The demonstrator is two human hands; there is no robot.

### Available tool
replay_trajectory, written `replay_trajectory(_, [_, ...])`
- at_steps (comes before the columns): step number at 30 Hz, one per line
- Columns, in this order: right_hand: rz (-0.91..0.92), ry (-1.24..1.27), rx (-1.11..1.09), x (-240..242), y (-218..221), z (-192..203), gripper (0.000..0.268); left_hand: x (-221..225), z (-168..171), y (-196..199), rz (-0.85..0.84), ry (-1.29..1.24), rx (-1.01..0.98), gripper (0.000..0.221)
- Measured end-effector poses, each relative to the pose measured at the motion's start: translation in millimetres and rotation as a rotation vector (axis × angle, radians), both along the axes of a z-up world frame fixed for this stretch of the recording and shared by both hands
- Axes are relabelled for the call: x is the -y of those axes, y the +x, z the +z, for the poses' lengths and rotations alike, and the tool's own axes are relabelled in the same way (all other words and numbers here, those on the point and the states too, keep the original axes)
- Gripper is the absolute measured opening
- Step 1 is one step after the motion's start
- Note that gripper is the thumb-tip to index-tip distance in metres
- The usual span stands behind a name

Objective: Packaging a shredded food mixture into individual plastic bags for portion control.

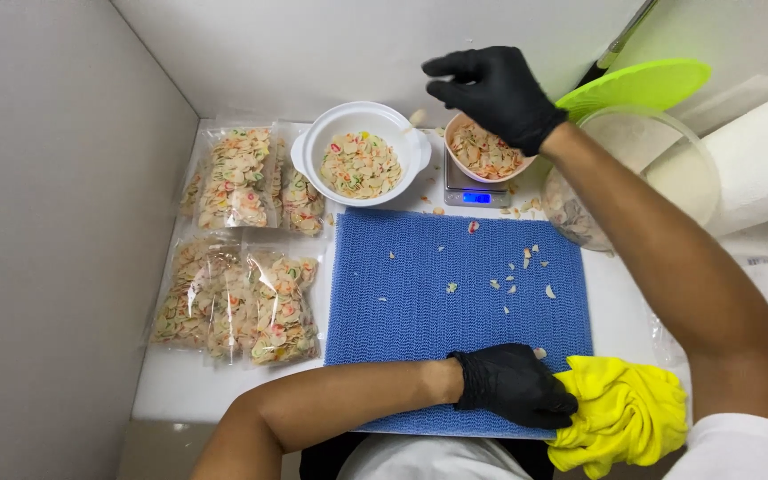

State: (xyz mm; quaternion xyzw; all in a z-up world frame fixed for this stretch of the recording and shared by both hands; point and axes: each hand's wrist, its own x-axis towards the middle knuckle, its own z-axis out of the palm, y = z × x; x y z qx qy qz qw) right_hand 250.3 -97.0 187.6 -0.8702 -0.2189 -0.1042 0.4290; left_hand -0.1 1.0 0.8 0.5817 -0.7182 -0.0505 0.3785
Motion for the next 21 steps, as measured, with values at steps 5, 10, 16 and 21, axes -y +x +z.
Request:
replay_trajectory(5, [0.057, -0.174, 0.281, -0.4, -40.7, 27.2, 0.019, -1.5, 2.2, -0.5, 0.017, -0.001, 0.01, 0.032])
replay_trajectory(10, [-0.008, -0.341, 0.241, 41.2, -138.6, 43.3, 0.013, -3.8, 12.2, 2.8, -0.013, 0.088, 0.012, 0.033])
replay_trajectory(16, [-0.234, -0.154, -0.079, 90.1, -251.9, -34.8, 0.023, -3.6, 10.4, -3.0, 0.028, 0.033, 0.056, 0.03])
replay_trajectory(21, [-0.411, -0.005, -0.309, 90.1, -295.1, -89.2, 0.017, -2.5, 20.6, -4.2, 0.121, -0.155, 0.195, 0.024])
